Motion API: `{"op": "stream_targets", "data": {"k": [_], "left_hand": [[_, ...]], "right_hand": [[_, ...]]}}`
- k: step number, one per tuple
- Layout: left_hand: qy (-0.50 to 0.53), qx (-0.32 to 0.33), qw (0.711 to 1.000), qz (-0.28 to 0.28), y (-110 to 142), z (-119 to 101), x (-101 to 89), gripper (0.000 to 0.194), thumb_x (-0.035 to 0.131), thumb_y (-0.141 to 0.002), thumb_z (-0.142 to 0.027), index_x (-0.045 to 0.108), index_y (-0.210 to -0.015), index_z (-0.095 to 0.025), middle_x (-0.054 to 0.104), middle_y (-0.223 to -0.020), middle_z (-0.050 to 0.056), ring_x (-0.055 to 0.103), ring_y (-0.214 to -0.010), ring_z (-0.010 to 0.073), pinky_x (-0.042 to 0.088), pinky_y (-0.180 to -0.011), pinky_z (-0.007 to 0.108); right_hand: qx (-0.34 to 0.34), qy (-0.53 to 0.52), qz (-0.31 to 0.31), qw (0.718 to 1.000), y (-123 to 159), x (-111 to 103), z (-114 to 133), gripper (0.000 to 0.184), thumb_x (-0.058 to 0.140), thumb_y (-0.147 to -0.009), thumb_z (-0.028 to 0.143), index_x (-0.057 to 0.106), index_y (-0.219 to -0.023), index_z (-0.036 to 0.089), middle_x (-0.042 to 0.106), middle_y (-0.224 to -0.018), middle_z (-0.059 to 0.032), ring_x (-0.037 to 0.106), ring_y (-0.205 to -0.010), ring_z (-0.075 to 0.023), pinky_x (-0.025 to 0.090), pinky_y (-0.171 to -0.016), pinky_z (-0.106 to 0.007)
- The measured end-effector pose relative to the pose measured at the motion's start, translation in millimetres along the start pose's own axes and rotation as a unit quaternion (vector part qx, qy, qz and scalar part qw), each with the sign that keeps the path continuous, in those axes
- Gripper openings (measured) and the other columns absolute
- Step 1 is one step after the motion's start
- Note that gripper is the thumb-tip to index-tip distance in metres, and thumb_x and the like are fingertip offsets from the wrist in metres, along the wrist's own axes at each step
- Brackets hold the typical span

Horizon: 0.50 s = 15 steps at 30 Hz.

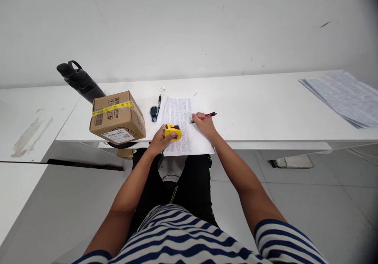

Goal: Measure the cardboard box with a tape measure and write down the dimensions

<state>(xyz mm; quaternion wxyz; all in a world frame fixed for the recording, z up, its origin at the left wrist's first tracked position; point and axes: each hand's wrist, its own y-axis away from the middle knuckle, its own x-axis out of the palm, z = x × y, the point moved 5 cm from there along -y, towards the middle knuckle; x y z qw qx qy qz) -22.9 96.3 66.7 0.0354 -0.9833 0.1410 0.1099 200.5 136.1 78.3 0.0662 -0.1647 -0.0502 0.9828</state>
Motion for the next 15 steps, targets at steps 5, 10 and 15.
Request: {"op": "stream_targets", "data": {"k": [5, 10, 15], "left_hand": [[0.005, 0.003, 1.0, -0.002, 0.0, -0.5, -0.1, 0.055, 0.064, -0.081, -0.063, 0.061, -0.11, -0.016, 0.07, -0.106, 0.01, 0.067, -0.095, 0.0222, 0.054, -0.087, 0.038], [0.014, -0.008, 1.0, 0.003, 0.4, 2.2, 0.3, 0.058, 0.064, -0.08, -0.065, 0.059, -0.111, -0.016, 0.07, -0.107, 0.01, 0.067, -0.096, 0.0228, 0.054, -0.087, 0.038], [0.018, -0.012, 1.0, 0.005, 0.3, 4.2, 0.3, 0.058, 0.064, -0.08, -0.065, 0.059, -0.111, -0.017, 0.069, -0.109, 0.01, 0.067, -0.098, 0.0232, 0.053, -0.088, 0.038]], "right_hand": [[0.0, 0.002, -0.001, 1.0, -0.9, -0.2, -1.2, 0.036, 0.054, -0.082, 0.049, 0.046, -0.058, 0.024, 0.055, -0.061, -0.0008, 0.054, -0.072, -0.0198, 0.043, -0.07, -0.034], [-0.003, -0.005, -0.022, 1.0, 0.0, -1.1, -2.9, 0.036, 0.054, -0.083, 0.047, 0.044, -0.057, 0.024, 0.053, -0.061, 0.0001, 0.052, -0.071, -0.019, 0.043, -0.071, -0.034], [-0.004, -0.011, -0.012, 1.0, 0.0, -0.8, -3.8, 0.035, 0.055, -0.083, 0.044, 0.045, -0.056, 0.024, 0.053, -0.06, 0.0003, 0.052, -0.07, -0.0189, 0.043, -0.072, -0.035]]}}
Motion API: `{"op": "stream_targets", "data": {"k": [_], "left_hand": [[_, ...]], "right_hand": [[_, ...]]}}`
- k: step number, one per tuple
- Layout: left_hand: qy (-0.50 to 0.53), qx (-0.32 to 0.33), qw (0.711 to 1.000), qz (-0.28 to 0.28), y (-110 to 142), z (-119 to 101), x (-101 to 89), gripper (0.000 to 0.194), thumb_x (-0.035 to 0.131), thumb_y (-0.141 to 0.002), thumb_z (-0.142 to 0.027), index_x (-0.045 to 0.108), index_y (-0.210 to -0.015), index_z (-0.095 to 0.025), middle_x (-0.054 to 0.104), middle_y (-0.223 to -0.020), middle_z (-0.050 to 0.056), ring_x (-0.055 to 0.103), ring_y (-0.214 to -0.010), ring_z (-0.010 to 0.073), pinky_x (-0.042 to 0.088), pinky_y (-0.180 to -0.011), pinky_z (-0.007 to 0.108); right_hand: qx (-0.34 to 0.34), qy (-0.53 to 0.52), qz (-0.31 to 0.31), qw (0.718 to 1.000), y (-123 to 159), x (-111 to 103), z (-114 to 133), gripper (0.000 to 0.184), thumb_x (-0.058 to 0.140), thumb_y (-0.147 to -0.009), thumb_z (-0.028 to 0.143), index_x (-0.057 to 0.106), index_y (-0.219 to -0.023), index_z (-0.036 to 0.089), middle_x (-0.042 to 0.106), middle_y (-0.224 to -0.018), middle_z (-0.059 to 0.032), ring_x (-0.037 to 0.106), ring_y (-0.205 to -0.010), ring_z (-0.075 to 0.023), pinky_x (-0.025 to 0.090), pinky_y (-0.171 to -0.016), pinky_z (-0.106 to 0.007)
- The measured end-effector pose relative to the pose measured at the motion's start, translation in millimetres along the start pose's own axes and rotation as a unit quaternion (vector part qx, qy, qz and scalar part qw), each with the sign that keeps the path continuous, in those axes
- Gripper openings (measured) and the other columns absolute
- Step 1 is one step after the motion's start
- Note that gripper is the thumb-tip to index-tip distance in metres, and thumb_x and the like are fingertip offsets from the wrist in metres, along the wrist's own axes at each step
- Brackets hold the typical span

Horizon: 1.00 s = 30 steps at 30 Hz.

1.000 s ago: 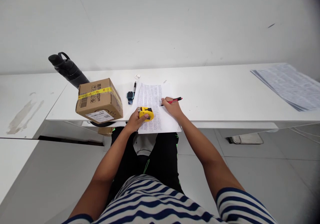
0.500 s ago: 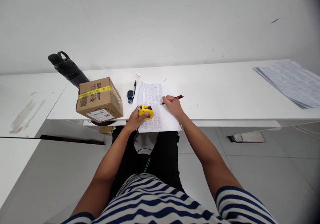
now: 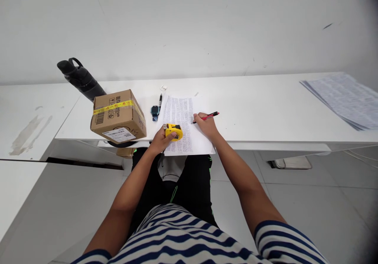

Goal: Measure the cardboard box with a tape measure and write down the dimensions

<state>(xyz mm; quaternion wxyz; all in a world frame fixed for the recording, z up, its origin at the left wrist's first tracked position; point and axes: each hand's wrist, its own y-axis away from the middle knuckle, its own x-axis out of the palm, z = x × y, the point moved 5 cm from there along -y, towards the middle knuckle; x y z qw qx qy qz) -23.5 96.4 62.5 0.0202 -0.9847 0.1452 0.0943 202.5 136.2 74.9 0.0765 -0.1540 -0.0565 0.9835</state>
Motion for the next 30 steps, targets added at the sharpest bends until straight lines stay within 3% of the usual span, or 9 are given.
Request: {"op": "stream_targets", "data": {"k": [15, 24, 30], "left_hand": [[0.028, -0.019, 0.999, 0.005, 0.3, -3.4, 2.6, 0.065, 0.067, -0.077, -0.066, 0.059, -0.114, -0.014, 0.07, -0.111, 0.013, 0.067, -0.101, 0.0252, 0.053, -0.087, 0.038], [0.03, -0.019, 0.999, 0.009, -0.1, -5.0, 3.2, 0.068, 0.066, -0.077, -0.067, 0.058, -0.116, -0.013, 0.069, -0.113, 0.014, 0.067, -0.101, 0.0253, 0.052, -0.088, 0.039], [0.031, -0.02, 0.999, 0.007, -0.4, -5.6, 3.5, 0.068, 0.066, -0.076, -0.068, 0.058, -0.115, -0.013, 0.069, -0.111, 0.014, 0.067, -0.099, 0.0245, 0.052, -0.086, 0.037]], "right_hand": [[0.008, -0.017, -0.008, 1.0, 1.1, -1.7, 2.7, 0.035, 0.055, -0.083, 0.041, 0.05, -0.054, 0.022, 0.056, -0.061, 0.0009, 0.054, -0.069, -0.017, 0.042, -0.071, -0.032], [0.016, -0.008, -0.047, 0.999, 2.6, -5.6, 3.4, 0.035, 0.053, -0.085, 0.038, 0.047, -0.054, 0.022, 0.051, -0.057, 0.0024, 0.049, -0.065, -0.0154, 0.041, -0.069, -0.031], [0.02, -0.015, -0.03, 0.999, 0.5, -5.5, 2.5, 0.035, 0.054, -0.083, 0.036, 0.049, -0.052, 0.022, 0.052, -0.056, 0.0024, 0.05, -0.064, -0.0156, 0.041, -0.069, -0.031]]}}
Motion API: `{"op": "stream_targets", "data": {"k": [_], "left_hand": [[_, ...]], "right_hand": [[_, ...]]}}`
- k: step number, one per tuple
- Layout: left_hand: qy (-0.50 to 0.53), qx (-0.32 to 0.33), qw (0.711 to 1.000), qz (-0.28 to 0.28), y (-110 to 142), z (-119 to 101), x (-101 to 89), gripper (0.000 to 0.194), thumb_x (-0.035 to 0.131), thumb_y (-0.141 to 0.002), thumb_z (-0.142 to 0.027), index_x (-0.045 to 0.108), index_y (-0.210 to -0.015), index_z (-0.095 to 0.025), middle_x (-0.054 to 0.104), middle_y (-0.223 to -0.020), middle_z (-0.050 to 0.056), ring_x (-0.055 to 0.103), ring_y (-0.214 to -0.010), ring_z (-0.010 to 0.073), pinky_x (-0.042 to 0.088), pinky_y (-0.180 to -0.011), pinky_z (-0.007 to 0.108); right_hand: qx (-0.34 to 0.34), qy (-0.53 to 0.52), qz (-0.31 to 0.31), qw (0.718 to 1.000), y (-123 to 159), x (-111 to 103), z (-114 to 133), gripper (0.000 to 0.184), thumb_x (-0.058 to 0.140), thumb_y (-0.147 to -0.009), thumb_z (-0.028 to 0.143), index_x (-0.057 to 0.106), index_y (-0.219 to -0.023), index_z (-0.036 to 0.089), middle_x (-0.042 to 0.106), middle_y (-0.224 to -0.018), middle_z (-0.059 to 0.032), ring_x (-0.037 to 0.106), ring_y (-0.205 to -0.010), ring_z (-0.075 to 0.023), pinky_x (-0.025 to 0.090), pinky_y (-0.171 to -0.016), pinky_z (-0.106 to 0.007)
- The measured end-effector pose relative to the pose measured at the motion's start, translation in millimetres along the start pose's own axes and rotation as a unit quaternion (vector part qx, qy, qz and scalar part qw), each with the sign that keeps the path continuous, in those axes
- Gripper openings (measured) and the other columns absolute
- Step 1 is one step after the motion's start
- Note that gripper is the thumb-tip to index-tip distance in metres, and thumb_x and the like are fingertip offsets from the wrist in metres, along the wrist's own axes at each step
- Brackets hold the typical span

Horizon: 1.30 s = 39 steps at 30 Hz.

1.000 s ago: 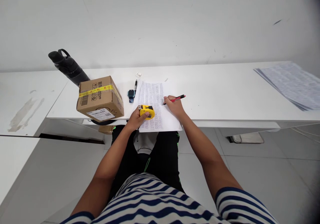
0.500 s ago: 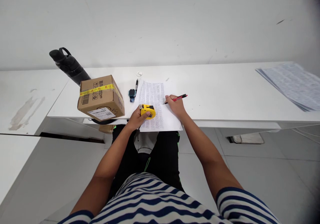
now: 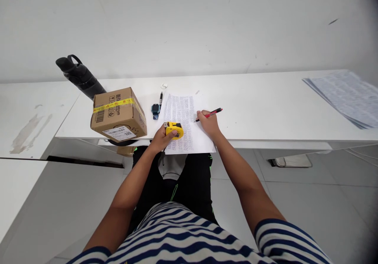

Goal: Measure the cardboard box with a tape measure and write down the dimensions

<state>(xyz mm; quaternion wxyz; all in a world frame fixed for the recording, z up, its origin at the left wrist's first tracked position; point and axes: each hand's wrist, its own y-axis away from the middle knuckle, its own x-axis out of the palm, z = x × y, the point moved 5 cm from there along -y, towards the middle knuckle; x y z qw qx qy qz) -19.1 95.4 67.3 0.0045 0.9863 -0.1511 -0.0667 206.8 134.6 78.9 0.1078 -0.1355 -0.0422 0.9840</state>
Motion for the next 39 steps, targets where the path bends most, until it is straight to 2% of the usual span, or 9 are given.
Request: {"op": "stream_targets", "data": {"k": [10, 13, 16, 22, 25, 28, 32, 35, 39], "left_hand": [[-0.002, 0.011, 1.0, 0.001, 0.0, 2.1, -0.1, 0.066, 0.066, -0.078, -0.067, 0.059, -0.117, -0.014, 0.07, -0.113, 0.013, 0.066, -0.101, 0.0241, 0.053, -0.087, 0.037], [0.003, 0.013, 1.0, -0.003, -0.1, 4.6, -1.4, 0.064, 0.066, -0.078, -0.065, 0.059, -0.115, -0.014, 0.07, -0.112, 0.013, 0.067, -0.101, 0.0241, 0.053, -0.088, 0.038], [0.003, 0.013, 1.0, -0.002, -1.2, 7.0, -2.0, 0.061, 0.066, -0.079, -0.064, 0.059, -0.114, -0.014, 0.07, -0.111, 0.013, 0.067, -0.1, 0.0236, 0.053, -0.088, 0.038], [0.036, 0.023, 0.999, -0.029, 3.0, 0.8, 0.2, 0.067, 0.068, -0.073, -0.068, 0.057, -0.112, -0.015, 0.07, -0.111, 0.013, 0.067, -0.098, 0.0232, 0.054, -0.088, 0.04], [0.05, 0.07, 0.993, -0.083, 21.1, -19.7, -5.9, 0.068, 0.066, -0.074, -0.073, 0.058, -0.109, -0.016, 0.069, -0.11, 0.014, 0.067, -0.098, 0.024, 0.054, -0.09, 0.042], [0.033, 0.151, 0.982, -0.111, 46.4, -53.6, -14.1, 0.067, 0.06, -0.076, -0.076, 0.061, -0.109, -0.018, 0.068, -0.114, 0.015, 0.065, -0.109, 0.0279, 0.051, -0.097, 0.044], [-0.019, 0.242, 0.962, -0.127, 73.2, -97.3, -24.3, 0.082, 0.043, -0.077, -0.086, 0.061, -0.121, -0.019, 0.064, -0.124, 0.018, 0.052, -0.129, 0.0343, 0.04, -0.11, 0.049], [-0.064, 0.246, 0.954, -0.157, 88.8, -114.2, -39.3, 0.083, 0.037, -0.079, -0.085, 0.058, -0.127, -0.021, 0.059, -0.132, 0.018, 0.044, -0.138, 0.0334, 0.033, -0.116, 0.049], [-0.036, 0.168, 0.971, -0.165, 115.9, -118.7, -76.2, 0.061, 0.059, -0.084, -0.067, 0.059, -0.125, -0.022, 0.064, -0.126, 0.013, 0.057, -0.124, 0.0296, 0.042, -0.108, 0.045]], "right_hand": [[-0.003, 0.003, -0.043, 0.999, 0.3, -3.3, -2.8, 0.039, 0.054, -0.089, 0.046, 0.053, -0.059, 0.022, 0.058, -0.064, 0.0005, 0.055, -0.069, -0.0168, 0.044, -0.073, -0.033], [-0.071, 0.047, -0.07, 0.994, -0.6, -5.2, -1.6, 0.034, 0.054, -0.091, 0.051, 0.063, -0.078, 0.021, 0.065, -0.081, -0.0035, 0.06, -0.081, -0.0194, 0.047, -0.079, -0.034], [-0.136, 0.125, -0.086, 0.979, -4.1, -2.4, -2.7, 0.029, 0.05, -0.093, 0.039, 0.066, -0.108, 0.02, 0.065, -0.105, -0.0099, 0.062, -0.094, -0.0214, 0.05, -0.086, -0.036], [-0.067, 0.288, -0.007, 0.955, -14.9, 16.9, -10.6, 0.044, 0.039, -0.09, 0.018, 0.063, -0.126, 0.018, 0.061, -0.119, -0.014, 0.063, -0.096, -0.0254, 0.053, -0.085, -0.041], [-0.097, 0.261, 0.018, 0.96, -2.9, 20.0, 12.6, 0.045, 0.041, -0.094, 0.027, 0.058, -0.134, 0.019, 0.061, -0.121, -0.0144, 0.062, -0.092, -0.025, 0.053, -0.085, -0.043], [-0.148, 0.088, 0.099, 0.98, 32.1, 28.7, 55.5, 0.054, 0.043, -0.097, 0.054, 0.052, -0.139, 0.022, 0.063, -0.12, -0.0123, 0.063, -0.098, -0.0239, 0.054, -0.089, -0.042], [-0.177, -0.125, 0.307, 0.927, 99.9, 66.2, 116.9, 0.089, 0.044, -0.083, 0.082, 0.03, -0.154, 0.03, 0.049, -0.147, -0.011, 0.055, -0.127, -0.0265, 0.051, -0.101, -0.041], [-0.174, -0.142, 0.268, 0.937, 122.0, 87.3, 141.3, 0.092, 0.057, -0.081, 0.076, 0.024, -0.154, 0.031, 0.046, -0.147, -0.0114, 0.056, -0.126, -0.0261, 0.05, -0.104, -0.041], [-0.218, -0.075, 0.239, 0.943, 117.5, 104.9, 161.0, 0.075, 0.068, -0.08, 0.065, 0.041, -0.14, 0.029, 0.052, -0.137, -0.0116, 0.058, -0.123, -0.0278, 0.051, -0.103, -0.044]]}}
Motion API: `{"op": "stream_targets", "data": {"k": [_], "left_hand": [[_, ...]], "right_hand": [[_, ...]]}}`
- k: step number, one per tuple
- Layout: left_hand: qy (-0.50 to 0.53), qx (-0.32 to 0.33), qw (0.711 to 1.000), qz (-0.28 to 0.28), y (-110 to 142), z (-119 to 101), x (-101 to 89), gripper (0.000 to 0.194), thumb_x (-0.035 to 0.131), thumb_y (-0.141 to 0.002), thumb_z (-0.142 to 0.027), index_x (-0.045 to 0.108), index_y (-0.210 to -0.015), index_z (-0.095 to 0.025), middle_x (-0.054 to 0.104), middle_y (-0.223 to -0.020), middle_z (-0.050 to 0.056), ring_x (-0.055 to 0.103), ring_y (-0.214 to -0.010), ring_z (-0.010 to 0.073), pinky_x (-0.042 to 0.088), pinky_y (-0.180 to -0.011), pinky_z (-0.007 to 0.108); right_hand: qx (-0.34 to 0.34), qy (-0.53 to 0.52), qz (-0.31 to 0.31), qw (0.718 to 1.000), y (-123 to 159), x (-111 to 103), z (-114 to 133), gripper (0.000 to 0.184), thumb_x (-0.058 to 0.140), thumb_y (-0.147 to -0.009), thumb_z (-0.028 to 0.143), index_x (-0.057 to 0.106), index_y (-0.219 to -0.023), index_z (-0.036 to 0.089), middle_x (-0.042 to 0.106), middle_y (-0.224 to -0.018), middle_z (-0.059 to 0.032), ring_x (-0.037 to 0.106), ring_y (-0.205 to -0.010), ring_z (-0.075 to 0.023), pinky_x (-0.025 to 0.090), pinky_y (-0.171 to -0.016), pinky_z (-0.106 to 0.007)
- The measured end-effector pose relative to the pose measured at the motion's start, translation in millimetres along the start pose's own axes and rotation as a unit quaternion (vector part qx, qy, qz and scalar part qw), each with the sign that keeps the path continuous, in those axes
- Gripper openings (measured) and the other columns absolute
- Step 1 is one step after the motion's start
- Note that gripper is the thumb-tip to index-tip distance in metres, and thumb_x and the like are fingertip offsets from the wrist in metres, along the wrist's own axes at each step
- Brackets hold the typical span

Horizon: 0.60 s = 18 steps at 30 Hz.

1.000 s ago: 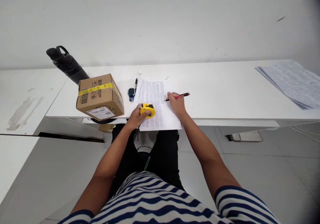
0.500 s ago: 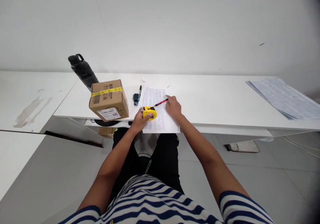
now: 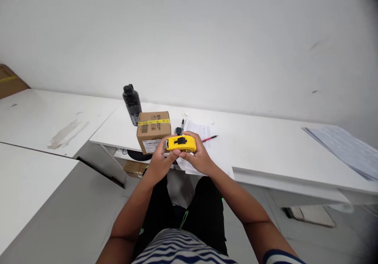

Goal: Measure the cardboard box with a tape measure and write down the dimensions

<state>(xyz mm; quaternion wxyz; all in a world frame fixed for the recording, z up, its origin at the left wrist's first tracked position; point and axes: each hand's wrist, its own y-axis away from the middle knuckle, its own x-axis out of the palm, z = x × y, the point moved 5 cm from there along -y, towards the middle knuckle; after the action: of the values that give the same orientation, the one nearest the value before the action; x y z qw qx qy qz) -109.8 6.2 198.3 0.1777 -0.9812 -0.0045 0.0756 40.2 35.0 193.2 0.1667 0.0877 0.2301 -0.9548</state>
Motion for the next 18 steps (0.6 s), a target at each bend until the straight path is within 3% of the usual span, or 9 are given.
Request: {"op": "stream_targets", "data": {"k": [4, 8, 10, 13, 16, 18], "left_hand": [[-0.036, -0.11, 0.993, 0.024, 17.6, -8.5, -47.7, 0.044, 0.074, -0.078, -0.053, 0.066, -0.11, -0.023, 0.07, -0.108, 0.007, 0.066, -0.103, 0.0247, 0.051, -0.091, 0.038], [-0.092, -0.143, 0.984, 0.046, 19.4, -17.0, -90.0, 0.034, 0.076, -0.074, -0.052, 0.064, -0.082, -0.021, 0.066, -0.078, 0.002, 0.062, -0.075, 0.0178, 0.048, -0.07, 0.03], [-0.082, -0.147, 0.985, 0.035, 7.7, -15.8, -113.8, 0.036, 0.07, -0.079, -0.055, 0.061, -0.076, -0.02, 0.063, -0.072, 0.001, 0.058, -0.069, 0.0158, 0.044, -0.065, 0.028], [-0.075, -0.138, 0.986, -0.052, -23.3, -6.2, -155.3, 0.044, 0.065, -0.081, -0.06, 0.054, -0.065, -0.019, 0.057, -0.066, 0.0, 0.053, -0.065, 0.014, 0.043, -0.067, 0.028], [-0.077, -0.16, 0.981, -0.073, -57.1, 14.8, -176.5, 0.047, 0.067, -0.075, -0.061, 0.05, -0.061, -0.019, 0.052, -0.061, -0.001, 0.05, -0.06, 0.0134, 0.044, -0.068, 0.03], [-0.105, -0.187, 0.975, -0.051, -74.4, 30.5, -175.5, 0.049, 0.067, -0.073, -0.063, 0.05, -0.059, -0.02, 0.053, -0.06, 0.0, 0.05, -0.059, 0.0142, 0.042, -0.065, 0.03]], "right_hand": [[-0.085, 0.11, 0.112, 0.984, -20.4, 13.1, 18.8, 0.053, 0.071, -0.084, 0.045, 0.05, -0.129, 0.029, 0.061, -0.128, -0.0105, 0.062, -0.117, -0.0285, 0.051, -0.099, -0.047], [-0.15, 0.163, 0.183, 0.958, -32.3, 20.9, 36.0, 0.041, 0.068, -0.085, 0.035, 0.054, -0.123, 0.029, 0.064, -0.125, -0.0096, 0.062, -0.115, -0.0288, 0.051, -0.096, -0.05], [-0.097, 0.173, 0.177, 0.964, -43.9, 11.2, 30.3, 0.039, 0.068, -0.085, 0.04, 0.056, -0.119, 0.027, 0.065, -0.119, -0.0094, 0.065, -0.104, -0.028, 0.055, -0.085, -0.048], [0.022, 0.181, 0.111, 0.977, -68.8, -23.2, 5.1, 0.049, 0.07, -0.081, 0.05, 0.054, -0.12, 0.025, 0.066, -0.107, -0.0074, 0.064, -0.085, -0.0236, 0.056, -0.069, -0.041], [0.054, 0.167, 0.043, 0.984, -93.6, -57.5, -19.8, 0.056, 0.072, -0.079, 0.051, 0.05, -0.123, 0.024, 0.064, -0.109, -0.0059, 0.063, -0.092, -0.0227, 0.054, -0.078, -0.04], [0.042, 0.161, 0.039, 0.985, -105.9, -66.8, -29.8, 0.056, 0.071, -0.079, 0.048, 0.05, -0.125, 0.023, 0.064, -0.116, -0.0068, 0.061, -0.1, -0.0232, 0.052, -0.086, -0.041]]}}
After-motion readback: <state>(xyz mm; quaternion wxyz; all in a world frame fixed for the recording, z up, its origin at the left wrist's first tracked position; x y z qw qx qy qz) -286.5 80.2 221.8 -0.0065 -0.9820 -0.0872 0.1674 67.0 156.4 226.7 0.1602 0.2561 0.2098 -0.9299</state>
